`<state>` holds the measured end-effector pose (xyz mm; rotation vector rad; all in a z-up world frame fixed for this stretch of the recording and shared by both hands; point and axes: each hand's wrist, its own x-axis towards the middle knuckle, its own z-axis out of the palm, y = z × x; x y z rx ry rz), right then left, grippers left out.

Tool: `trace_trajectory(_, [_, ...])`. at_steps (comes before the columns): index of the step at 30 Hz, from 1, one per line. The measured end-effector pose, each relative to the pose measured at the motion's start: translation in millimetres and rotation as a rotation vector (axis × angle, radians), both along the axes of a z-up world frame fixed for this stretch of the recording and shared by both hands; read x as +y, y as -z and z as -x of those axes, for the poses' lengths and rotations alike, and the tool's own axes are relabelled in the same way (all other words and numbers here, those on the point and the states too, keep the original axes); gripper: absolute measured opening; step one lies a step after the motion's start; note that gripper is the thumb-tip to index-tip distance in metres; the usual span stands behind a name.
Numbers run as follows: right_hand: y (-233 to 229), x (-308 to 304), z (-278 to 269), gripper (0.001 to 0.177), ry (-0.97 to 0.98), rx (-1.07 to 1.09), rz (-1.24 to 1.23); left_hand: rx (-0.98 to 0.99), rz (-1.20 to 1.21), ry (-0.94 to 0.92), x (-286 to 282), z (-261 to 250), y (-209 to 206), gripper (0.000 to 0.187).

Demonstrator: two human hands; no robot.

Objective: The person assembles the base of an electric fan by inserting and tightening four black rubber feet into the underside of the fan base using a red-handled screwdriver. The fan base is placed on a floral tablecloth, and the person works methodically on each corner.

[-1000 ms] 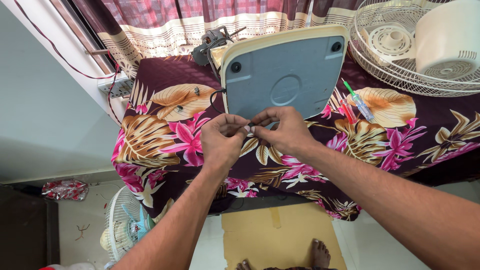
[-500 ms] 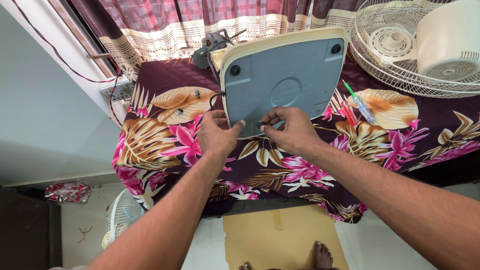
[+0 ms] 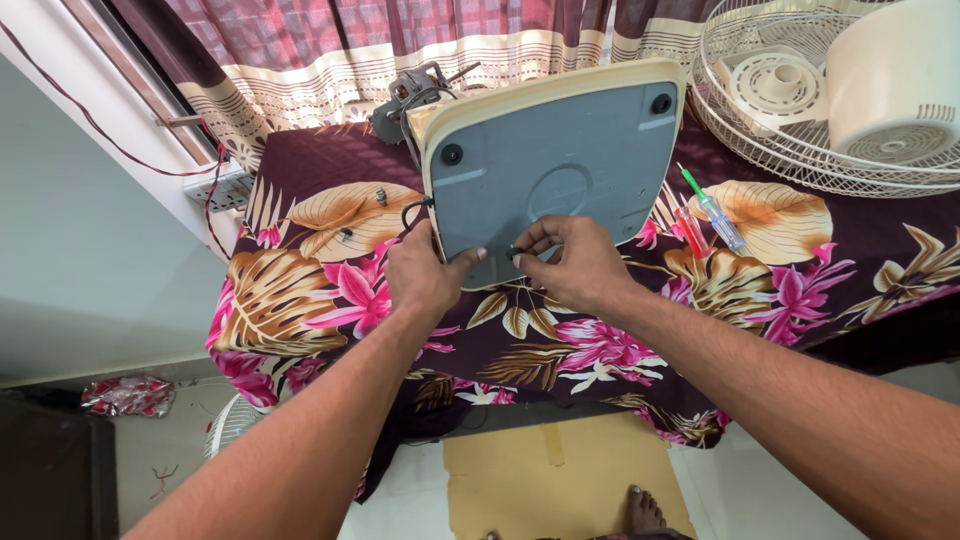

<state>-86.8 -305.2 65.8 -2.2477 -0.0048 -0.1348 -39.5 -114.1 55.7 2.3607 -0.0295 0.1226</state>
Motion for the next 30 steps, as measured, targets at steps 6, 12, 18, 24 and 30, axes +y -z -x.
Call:
trace_trajectory(6, [5, 3, -1, 0.028, -0.015, -0.012, 0.005, -0.003, -0.028, 0.018, 1, 2, -1, 0.051])
trace_trajectory(12, [9, 8, -1, 0.028, -0.027, -0.033, -0.039, -0.016, -0.063, 0.066, 6, -3, 0, 0.049])
trace_trajectory(18, [12, 12, 1, 0.025, -0.051, -0.053, -0.018, 0.026, -0.083, 0.116, 11, -8, 5, 0.046])
trace_trajectory(24, [14, 19, 1, 0.022, -0.054, -0.086, -0.027, -0.002, -0.024, 0.146, 15, -10, 10, 0.043])
trace_trajectory(30, [19, 22, 0, 0.022, -0.038, -0.100, 0.022, -0.038, -0.008, 0.142, 16, -12, 18, 0.044])
